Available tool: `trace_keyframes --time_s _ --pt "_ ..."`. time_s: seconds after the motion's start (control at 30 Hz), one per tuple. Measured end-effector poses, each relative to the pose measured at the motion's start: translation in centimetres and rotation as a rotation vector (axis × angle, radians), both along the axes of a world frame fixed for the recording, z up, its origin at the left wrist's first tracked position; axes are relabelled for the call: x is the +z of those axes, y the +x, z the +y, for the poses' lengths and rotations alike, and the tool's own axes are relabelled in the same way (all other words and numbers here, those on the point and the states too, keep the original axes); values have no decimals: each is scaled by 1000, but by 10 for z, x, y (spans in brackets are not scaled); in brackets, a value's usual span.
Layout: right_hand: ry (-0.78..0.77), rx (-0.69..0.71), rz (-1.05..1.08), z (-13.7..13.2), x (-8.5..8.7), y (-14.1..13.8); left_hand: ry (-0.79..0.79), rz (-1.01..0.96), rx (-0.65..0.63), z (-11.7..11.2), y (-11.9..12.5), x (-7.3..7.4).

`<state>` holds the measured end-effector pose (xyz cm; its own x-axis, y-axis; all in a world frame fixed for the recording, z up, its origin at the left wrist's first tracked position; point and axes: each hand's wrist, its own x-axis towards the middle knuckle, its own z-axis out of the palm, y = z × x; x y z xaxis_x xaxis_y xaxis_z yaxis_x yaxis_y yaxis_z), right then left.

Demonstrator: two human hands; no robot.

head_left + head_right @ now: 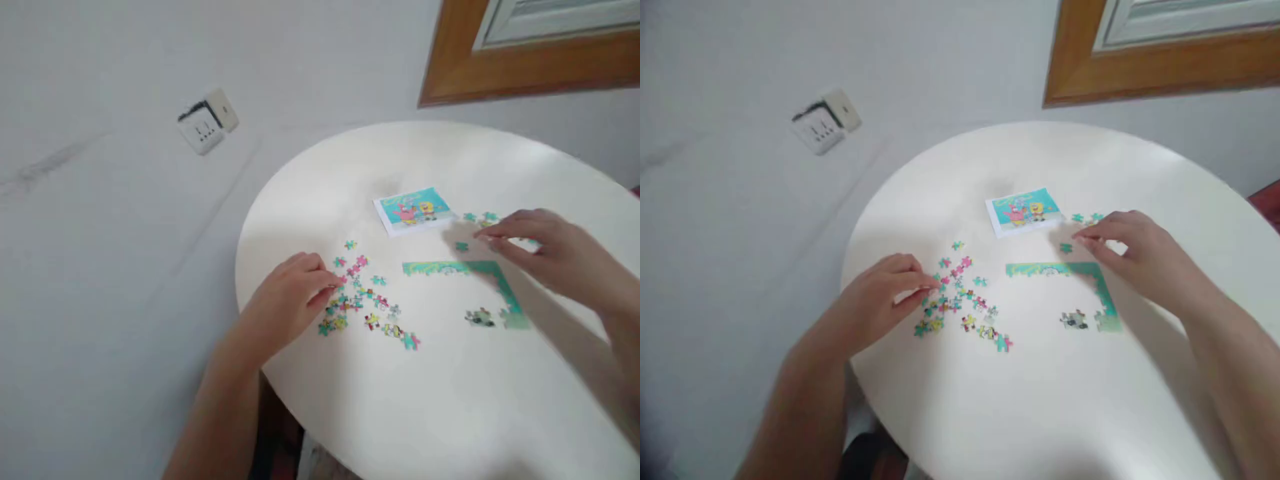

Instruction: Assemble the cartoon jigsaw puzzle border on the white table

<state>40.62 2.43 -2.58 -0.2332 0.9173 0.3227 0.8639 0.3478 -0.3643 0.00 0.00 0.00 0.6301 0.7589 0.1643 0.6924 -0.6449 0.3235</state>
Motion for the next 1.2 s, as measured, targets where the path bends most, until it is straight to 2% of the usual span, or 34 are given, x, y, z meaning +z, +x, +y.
trace_keyframes --time_s 0.13,0.23,0.53,0.83,1.2 --pt "53 3 -16 -3 0 0 202 -154 168 -6 0 -30" --pt "90 21 -41 -3 -1 0 240 -222 231 -13 -4 -40" --pt "95 26 -72 -4 1 0 278 -327 374 -20 -11 -36" --pt "95 30 -71 -4 0 -3 166 -267 236 -23 -7 -35" --pt "97 33 -73 -4 -2 -1 135 -287 242 -22 -9 -38"
